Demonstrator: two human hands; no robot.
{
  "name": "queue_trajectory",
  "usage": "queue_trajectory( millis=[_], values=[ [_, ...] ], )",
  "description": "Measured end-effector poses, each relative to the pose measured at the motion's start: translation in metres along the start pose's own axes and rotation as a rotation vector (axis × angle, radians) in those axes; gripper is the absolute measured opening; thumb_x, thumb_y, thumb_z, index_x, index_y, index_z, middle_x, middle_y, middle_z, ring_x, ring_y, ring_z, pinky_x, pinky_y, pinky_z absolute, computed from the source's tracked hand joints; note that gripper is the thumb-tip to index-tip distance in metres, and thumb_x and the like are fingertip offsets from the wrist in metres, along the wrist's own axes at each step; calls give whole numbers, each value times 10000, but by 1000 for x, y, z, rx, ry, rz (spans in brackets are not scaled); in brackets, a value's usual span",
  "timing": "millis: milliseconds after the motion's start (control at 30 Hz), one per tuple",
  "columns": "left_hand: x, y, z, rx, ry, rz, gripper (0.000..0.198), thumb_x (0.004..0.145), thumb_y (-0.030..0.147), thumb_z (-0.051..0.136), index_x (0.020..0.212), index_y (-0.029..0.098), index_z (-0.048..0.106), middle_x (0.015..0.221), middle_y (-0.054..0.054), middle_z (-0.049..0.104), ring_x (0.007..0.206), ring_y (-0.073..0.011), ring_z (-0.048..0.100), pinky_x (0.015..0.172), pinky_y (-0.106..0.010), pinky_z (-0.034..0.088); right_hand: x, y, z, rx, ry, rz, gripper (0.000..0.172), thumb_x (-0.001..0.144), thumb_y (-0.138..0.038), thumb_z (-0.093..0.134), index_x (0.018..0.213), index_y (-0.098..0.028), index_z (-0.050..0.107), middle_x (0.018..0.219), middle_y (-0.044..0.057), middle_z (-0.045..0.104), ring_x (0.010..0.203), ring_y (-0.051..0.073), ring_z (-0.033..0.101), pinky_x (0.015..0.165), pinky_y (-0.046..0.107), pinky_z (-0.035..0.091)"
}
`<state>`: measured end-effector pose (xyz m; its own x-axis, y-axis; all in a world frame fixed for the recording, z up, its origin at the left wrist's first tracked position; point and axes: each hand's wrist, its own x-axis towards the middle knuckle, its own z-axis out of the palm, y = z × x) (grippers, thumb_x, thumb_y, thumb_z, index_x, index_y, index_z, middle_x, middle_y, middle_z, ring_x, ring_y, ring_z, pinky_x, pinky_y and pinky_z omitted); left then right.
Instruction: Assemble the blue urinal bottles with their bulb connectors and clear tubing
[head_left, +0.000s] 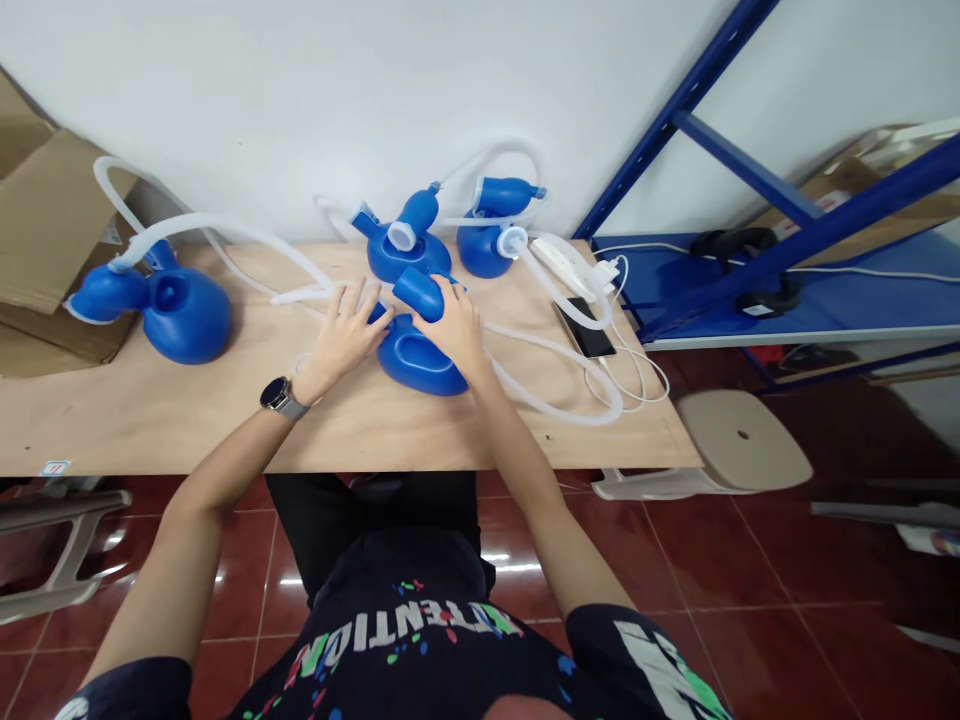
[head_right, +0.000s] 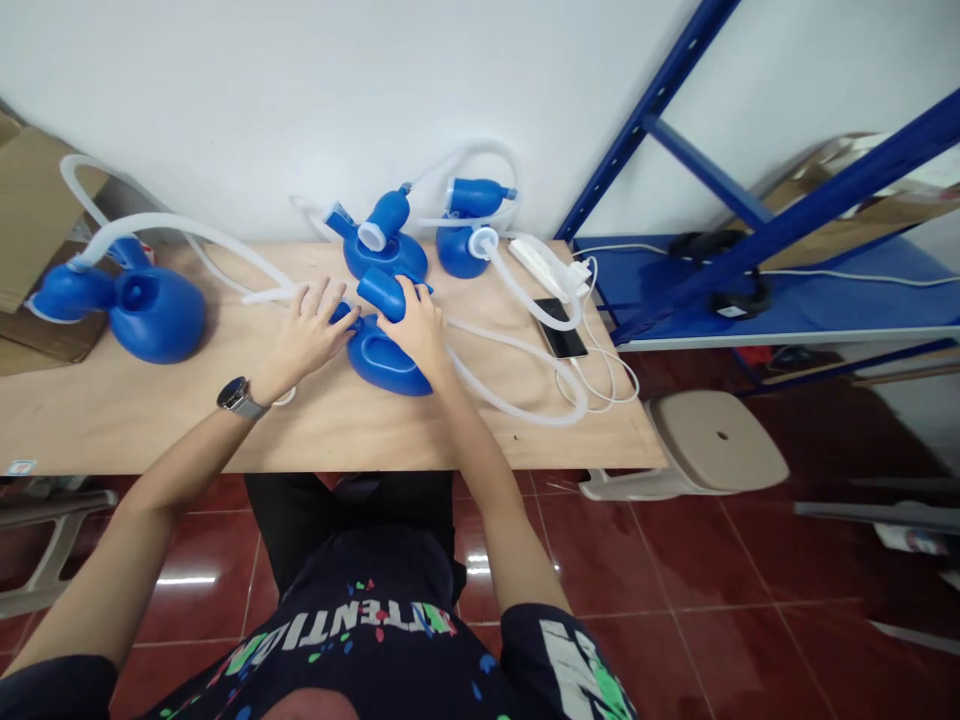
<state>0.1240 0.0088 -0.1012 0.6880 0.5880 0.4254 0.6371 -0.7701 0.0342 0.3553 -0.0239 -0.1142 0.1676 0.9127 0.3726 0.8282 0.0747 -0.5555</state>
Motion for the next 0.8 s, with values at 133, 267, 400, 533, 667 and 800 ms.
queue_trajectory(
  millis=[133,267,400,533,667,800],
  values=[
    [25,-7,0,94,-148,173,260,1067,227,628,1276,190,778,1622,-211,595,1595,-424,468,1279,-750,371,-6,4,-6,18,-29,25,748,934,-405,728,1629,-206,535,1579,193,617,1345,448,669,1112,603,575],
    [43,-17,7,109,-216,300,253,1102,280,586,1078,163,810,1203,-165,779,1319,-345,667,1271,-645,428,-9,8,-10,25,-35,38,737,926,-403,736,1620,-225,560,1563,178,634,1334,441,676,1106,591,577],
    [44,-14,21,-106,-95,293,404,1144,389,497,930,160,752,976,-150,762,1031,-293,718,1079,-509,570,-10,13,-12,52,-21,37,737,893,-403,763,1590,-237,594,1536,167,656,1319,440,680,1104,601,575],
    [42,5,36,-485,321,-153,511,1166,554,410,882,207,655,786,-70,687,756,-205,666,804,-363,570,-11,17,-10,90,-3,1,727,877,-401,779,1569,-250,617,1531,154,666,1323,431,682,1117,600,574],
    [46,6,40,-798,739,-527,563,1138,694,376,911,226,591,670,22,548,579,-134,549,622,-273,487,-13,24,-13,104,-4,-29,736,867,-402,791,1566,-247,618,1533,145,669,1361,427,666,1144,602,568],
    [44,-33,27,-726,998,-619,566,1138,701,363,953,218,594,792,1,593,662,-129,588,719,-277,544,-16,34,-22,133,-7,-65,706,875,-406,783,1546,-245,636,1530,139,676,1368,423,669,1145,612,572]
  ],
)
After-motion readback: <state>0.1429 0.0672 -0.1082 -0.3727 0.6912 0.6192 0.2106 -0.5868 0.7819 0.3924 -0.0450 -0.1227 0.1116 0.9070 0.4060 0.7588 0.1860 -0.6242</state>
